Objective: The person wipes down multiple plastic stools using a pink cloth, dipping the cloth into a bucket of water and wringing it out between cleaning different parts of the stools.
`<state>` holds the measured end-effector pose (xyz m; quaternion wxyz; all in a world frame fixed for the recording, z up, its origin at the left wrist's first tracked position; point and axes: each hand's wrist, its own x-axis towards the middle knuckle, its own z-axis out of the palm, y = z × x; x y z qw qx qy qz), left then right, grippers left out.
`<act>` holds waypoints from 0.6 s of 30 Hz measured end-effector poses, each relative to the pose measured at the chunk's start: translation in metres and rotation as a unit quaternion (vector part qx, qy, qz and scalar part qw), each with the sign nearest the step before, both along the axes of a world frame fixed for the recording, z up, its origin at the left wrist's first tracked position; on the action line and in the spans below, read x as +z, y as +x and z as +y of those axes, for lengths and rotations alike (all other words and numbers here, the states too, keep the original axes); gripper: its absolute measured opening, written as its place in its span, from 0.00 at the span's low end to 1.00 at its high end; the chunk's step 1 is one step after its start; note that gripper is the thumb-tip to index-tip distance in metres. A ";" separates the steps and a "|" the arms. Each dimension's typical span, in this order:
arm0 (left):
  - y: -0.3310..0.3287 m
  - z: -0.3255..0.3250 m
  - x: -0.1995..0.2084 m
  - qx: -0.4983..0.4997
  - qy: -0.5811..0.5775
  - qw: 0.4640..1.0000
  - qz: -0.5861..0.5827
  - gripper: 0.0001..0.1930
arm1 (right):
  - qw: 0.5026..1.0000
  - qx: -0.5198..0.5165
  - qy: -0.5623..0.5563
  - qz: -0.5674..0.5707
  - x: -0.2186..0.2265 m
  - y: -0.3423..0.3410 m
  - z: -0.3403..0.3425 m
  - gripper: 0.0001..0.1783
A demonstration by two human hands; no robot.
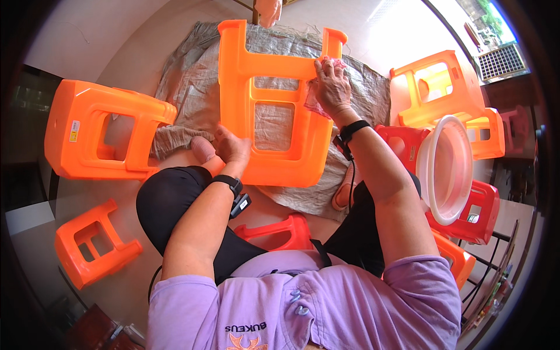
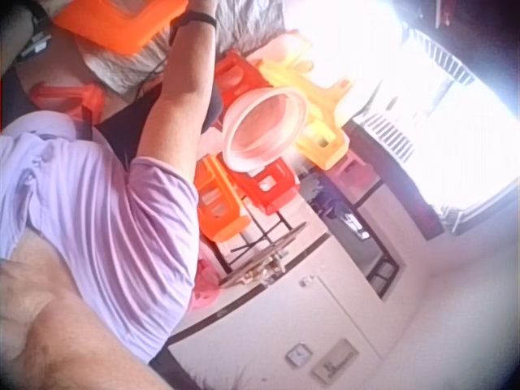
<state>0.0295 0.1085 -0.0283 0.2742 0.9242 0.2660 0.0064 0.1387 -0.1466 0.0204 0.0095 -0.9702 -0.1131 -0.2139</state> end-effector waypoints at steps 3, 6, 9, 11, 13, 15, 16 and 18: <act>0.001 -0.001 0.001 0.003 0.003 1.000 0.002 0.32 | 1.000 -0.010 -0.010 -0.001 -0.005 0.001 0.001 0.30; 0.000 -0.001 -0.005 -0.002 0.021 0.999 -0.025 0.32 | 1.000 -0.028 -0.009 0.001 -0.008 0.005 0.006 0.28; 0.006 0.003 -0.008 -0.007 0.003 1.000 -0.010 0.37 | 0.998 -0.052 0.032 -0.011 -0.011 0.003 0.007 0.26; 0.004 -0.001 -0.008 -0.005 0.009 1.000 -0.018 0.38 | 0.990 -0.071 0.106 -0.051 -0.016 0.003 0.008 0.22; 0.004 -0.005 -0.004 -0.005 0.013 1.000 -0.027 0.38 | 0.983 -0.075 0.155 -0.058 -0.020 0.006 0.005 0.20; 0.003 -0.002 -0.003 -0.001 0.005 1.000 -0.009 0.38 | 0.974 -0.087 0.200 -0.066 -0.015 0.004 0.011 0.19; 0.003 0.000 -0.003 0.000 0.005 1.000 -0.010 0.38 | 0.974 -0.086 0.201 -0.067 -0.011 0.004 0.012 0.19; 0.002 0.002 -0.004 0.007 -0.006 1.000 -0.027 0.38 | 0.945 -0.116 0.304 -0.039 -0.003 0.006 0.009 0.19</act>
